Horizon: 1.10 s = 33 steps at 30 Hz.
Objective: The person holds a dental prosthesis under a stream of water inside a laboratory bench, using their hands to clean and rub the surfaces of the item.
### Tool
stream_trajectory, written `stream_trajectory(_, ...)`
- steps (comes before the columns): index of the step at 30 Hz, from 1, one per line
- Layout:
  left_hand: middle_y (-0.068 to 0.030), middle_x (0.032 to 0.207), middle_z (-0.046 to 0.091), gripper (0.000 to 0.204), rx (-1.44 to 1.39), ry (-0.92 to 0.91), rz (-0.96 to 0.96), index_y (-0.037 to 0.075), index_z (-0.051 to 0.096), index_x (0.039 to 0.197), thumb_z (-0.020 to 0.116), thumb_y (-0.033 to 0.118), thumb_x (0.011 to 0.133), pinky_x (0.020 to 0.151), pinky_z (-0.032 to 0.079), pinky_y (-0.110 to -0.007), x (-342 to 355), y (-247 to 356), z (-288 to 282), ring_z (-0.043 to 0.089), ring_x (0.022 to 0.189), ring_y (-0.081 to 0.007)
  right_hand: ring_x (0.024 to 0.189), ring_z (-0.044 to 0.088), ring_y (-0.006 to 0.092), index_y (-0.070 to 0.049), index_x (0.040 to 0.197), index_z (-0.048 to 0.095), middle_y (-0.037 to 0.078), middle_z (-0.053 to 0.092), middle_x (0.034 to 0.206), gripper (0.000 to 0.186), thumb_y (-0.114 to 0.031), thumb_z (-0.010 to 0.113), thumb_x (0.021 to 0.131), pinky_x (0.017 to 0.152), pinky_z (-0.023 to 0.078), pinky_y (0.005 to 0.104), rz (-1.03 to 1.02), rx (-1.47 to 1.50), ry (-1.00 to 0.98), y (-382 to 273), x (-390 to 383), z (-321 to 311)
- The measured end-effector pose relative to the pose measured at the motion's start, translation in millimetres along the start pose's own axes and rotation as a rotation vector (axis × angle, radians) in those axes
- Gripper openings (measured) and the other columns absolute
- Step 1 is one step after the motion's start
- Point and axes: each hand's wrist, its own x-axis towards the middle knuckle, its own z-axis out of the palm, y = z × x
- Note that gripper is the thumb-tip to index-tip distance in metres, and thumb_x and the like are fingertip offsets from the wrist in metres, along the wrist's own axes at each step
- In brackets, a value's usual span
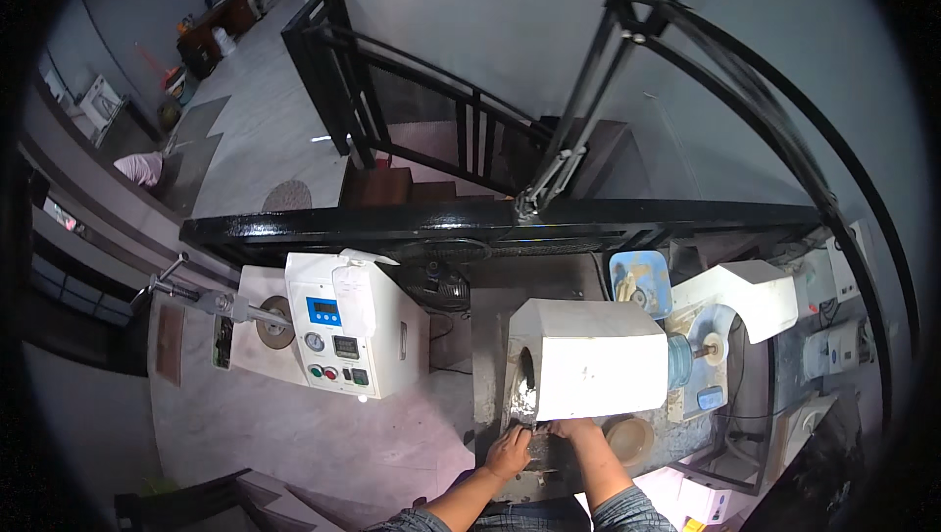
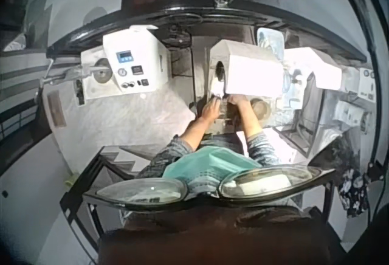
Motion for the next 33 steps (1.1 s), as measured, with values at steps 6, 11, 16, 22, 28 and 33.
stream_trajectory(6,-0.0212,0.099,0.057,0.025,-0.056,0.105,-0.022,0.002,0.050,0.095,0.055,0.002,0.071,0.079,0.051,-0.038,1.0,2.1,3.5,0.060,0.090,-0.0347,0.122,0.044,0.0394,-0.008,0.139,0.038,0.021,0.052,0.126,0.074,-0.034,0.055,0.073,0.107,0.028,0.0471,-0.001,-0.166,0.023,-26.2,-12.3,-60.5)
stream_trajectory(11,-0.0211,0.093,0.057,0.025,-0.070,0.141,-0.036,0.001,0.049,0.096,0.053,-0.001,0.071,0.079,0.051,-0.036,-0.2,1.8,9.5,0.060,0.088,-0.0342,0.122,0.043,0.0415,-0.009,0.144,0.024,0.025,0.048,0.129,0.081,-0.031,0.056,0.073,0.107,0.028,0.0492,-0.064,-0.064,0.111,-18.5,-4.3,-47.0)
stream_trajectory(16,-0.0196,0.093,0.057,0.026,-0.097,0.176,-0.019,0.001,0.050,0.097,0.054,0.000,0.072,0.078,0.051,-0.036,1.2,2.2,9.6,0.060,0.088,-0.0339,0.119,0.045,0.0450,-0.013,0.148,0.003,0.028,0.051,0.124,0.106,-0.027,0.069,0.067,0.104,0.030,0.0523,-0.094,-0.115,0.109,1.2,2.9,-8.1)
stream_trajectory(22,-0.0197,0.098,0.057,0.031,-0.117,0.163,-0.045,0.001,0.052,0.103,0.054,0.001,0.072,0.081,0.051,-0.036,-0.1,3.1,5.1,0.060,0.091,-0.0336,0.125,0.039,0.0465,-0.010,0.148,0.007,0.029,0.048,0.128,0.101,-0.025,0.069,0.069,0.107,0.027,0.0496,0.029,0.082,-0.079,-5.2,6.6,-2.9)
stream_trajectory(28,-0.0232,0.106,0.057,0.034,-0.112,0.160,-0.057,0.000,0.051,0.105,0.054,0.002,0.072,0.086,0.050,-0.037,2.8,3.1,8.5,0.059,0.097,-0.0357,0.124,0.039,0.0459,-0.006,0.144,0.023,0.031,0.041,0.133,0.093,-0.022,0.073,0.067,0.106,0.030,0.0459,-0.090,0.087,0.196,-0.4,7.5,7.7)
stream_trajectory(33,-0.0232,0.104,0.057,0.035,-0.105,0.177,-0.065,0.000,0.051,0.105,0.054,0.002,0.071,0.084,0.050,-0.039,-0.3,-0.1,8.3,0.059,0.094,-0.0372,0.122,0.041,0.0449,-0.003,0.141,0.028,0.031,0.043,0.130,0.092,-0.022,0.076,0.065,0.104,0.032,0.0455,0.022,0.178,-0.017,-26.5,-3.1,-28.0)
